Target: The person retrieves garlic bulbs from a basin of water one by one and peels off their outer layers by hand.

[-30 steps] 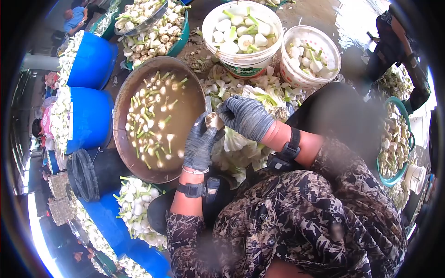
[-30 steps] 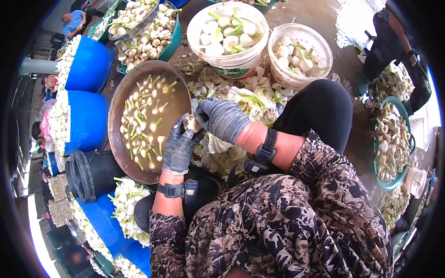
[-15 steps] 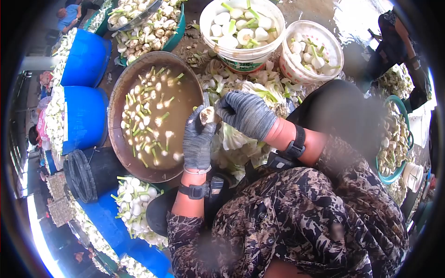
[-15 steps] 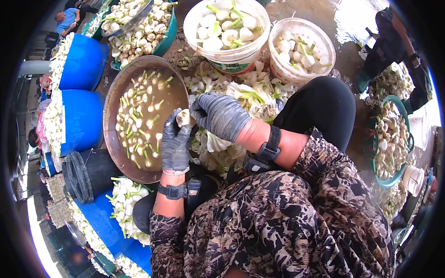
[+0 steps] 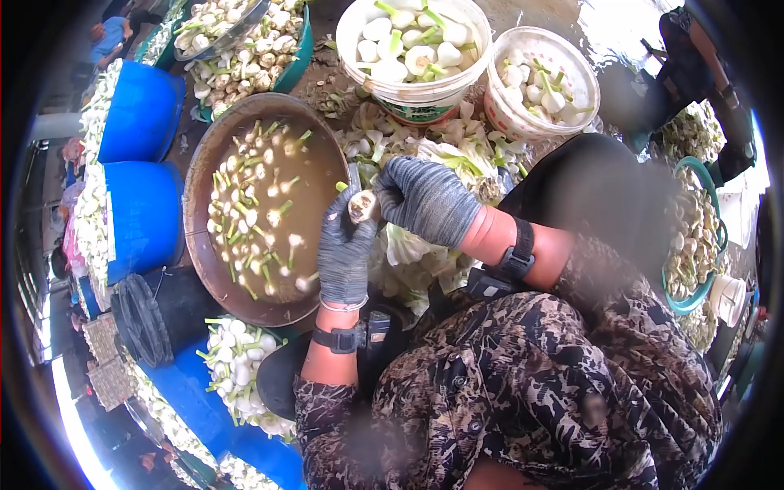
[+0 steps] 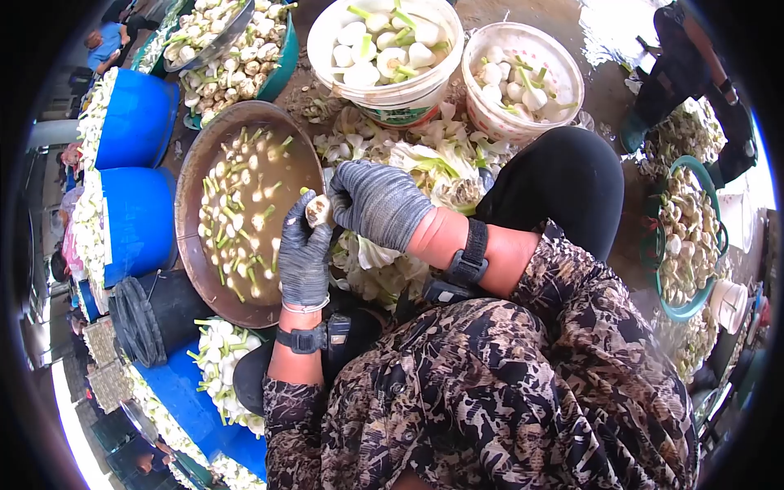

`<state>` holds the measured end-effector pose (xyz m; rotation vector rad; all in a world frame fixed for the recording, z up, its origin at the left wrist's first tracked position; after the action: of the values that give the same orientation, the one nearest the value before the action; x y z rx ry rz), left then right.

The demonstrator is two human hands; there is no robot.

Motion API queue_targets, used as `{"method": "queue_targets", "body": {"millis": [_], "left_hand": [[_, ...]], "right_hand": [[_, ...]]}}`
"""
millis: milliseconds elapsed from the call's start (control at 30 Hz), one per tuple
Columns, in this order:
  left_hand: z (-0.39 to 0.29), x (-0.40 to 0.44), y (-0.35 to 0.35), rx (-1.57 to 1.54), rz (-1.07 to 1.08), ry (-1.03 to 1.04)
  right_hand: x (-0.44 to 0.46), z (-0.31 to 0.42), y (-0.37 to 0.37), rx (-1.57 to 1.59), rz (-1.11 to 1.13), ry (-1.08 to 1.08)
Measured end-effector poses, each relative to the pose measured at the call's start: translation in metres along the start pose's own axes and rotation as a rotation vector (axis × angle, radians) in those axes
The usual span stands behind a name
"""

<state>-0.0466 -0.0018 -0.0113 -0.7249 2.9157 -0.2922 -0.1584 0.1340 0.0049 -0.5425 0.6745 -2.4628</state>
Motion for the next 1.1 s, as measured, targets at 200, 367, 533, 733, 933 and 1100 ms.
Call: {"method": "queue_targets", "body": {"millis": [200,367,533,733,933,1100], "left_hand": [[0.001,-0.001,0.003,-0.454,0.069,-0.122],[0.006,-0.006,-0.006,-0.738,0.091,-0.225],[0.010,-0.005,-0.011,-0.880,0.175,-0.236],[0.003,-0.010,-0.010,-0.134,0.147,-0.182],[-0.003,-0.009,-0.017,0.242,0.277,0.036],[-0.009,-0.010,-0.011,-0.110,0.261,-0.215]], "right_hand": [[-0.001,-0.019,0.015,0.510,0.090,0.268],[0.017,-0.052,0.002,-0.102,-0.190,0.165],[0.017,-0.011,-0.021,-0.159,-0.232,-0.256],[-0.002,0.008,0.001,-0.181,0.095,-0.386],[-0.007,-0.004,0.017,-0.069,0.142,-0.091],[-0.006,0.003,0.010,-0.001,0.091,-0.116]]}}
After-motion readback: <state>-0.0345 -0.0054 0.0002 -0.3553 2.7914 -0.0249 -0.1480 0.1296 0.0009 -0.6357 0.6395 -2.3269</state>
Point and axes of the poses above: each hand's wrist, its own x-axis towards the middle knuckle, its own y-axis out of the palm, z = x × y, the point moved 2 cm from there along x, towards the middle knuckle, and after that the axes turned 5 degrees about -z, right-handed, at the moved point
